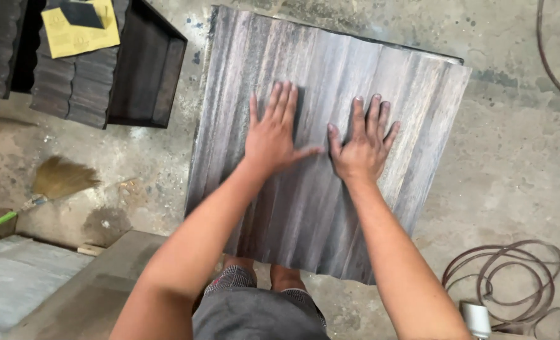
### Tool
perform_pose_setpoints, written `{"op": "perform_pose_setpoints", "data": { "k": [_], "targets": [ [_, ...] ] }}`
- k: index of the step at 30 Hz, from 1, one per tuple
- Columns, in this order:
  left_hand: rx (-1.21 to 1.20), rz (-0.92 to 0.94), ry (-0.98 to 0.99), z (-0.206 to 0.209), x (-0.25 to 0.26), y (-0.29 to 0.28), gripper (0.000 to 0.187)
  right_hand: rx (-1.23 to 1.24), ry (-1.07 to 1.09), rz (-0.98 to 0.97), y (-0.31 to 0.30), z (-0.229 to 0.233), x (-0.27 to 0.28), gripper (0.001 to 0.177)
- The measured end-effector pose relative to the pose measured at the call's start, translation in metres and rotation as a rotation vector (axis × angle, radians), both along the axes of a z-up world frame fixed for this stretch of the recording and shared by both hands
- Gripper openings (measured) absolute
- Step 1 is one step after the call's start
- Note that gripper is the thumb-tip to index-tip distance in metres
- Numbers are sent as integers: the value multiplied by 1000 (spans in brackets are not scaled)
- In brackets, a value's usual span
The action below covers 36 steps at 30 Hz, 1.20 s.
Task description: The person sands a large, dark, corrugated wooden board using a sanding block held in the right hand. They move the block back and forth across the surface and along the edges while the board rests on a workbench.
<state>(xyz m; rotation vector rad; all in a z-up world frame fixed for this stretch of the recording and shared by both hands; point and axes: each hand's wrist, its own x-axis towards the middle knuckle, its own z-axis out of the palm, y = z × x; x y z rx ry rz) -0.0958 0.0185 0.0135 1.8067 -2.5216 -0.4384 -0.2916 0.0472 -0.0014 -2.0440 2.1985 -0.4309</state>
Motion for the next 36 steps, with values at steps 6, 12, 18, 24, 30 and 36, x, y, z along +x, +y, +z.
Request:
{"op": "perform_pose_setpoints", "data": {
  "k": [6, 12, 18, 24, 30, 36],
  "targets": [
    [37, 26, -66, 19, -22, -85, 131, 49, -52, 0, 1, 6, 1, 71],
    [116, -14, -210, 39, -21, -85, 128, 39, -62, -14, 1, 7, 2, 71],
    [11, 5, -56, 16, -15, -61, 132, 36, -36, -12, 2, 8, 3, 70],
    [56, 14, -145, 31, -25, -90, 130, 57, -57, -16, -1, 10, 3, 71],
    [67, 81, -46, 29, -3, -14, 126, 70, -52, -12, 1, -2, -2, 75],
    [29, 153, -100, 27, -16, -102, 125, 33, -34, -18, -2, 7, 2, 71]
  ]
}}
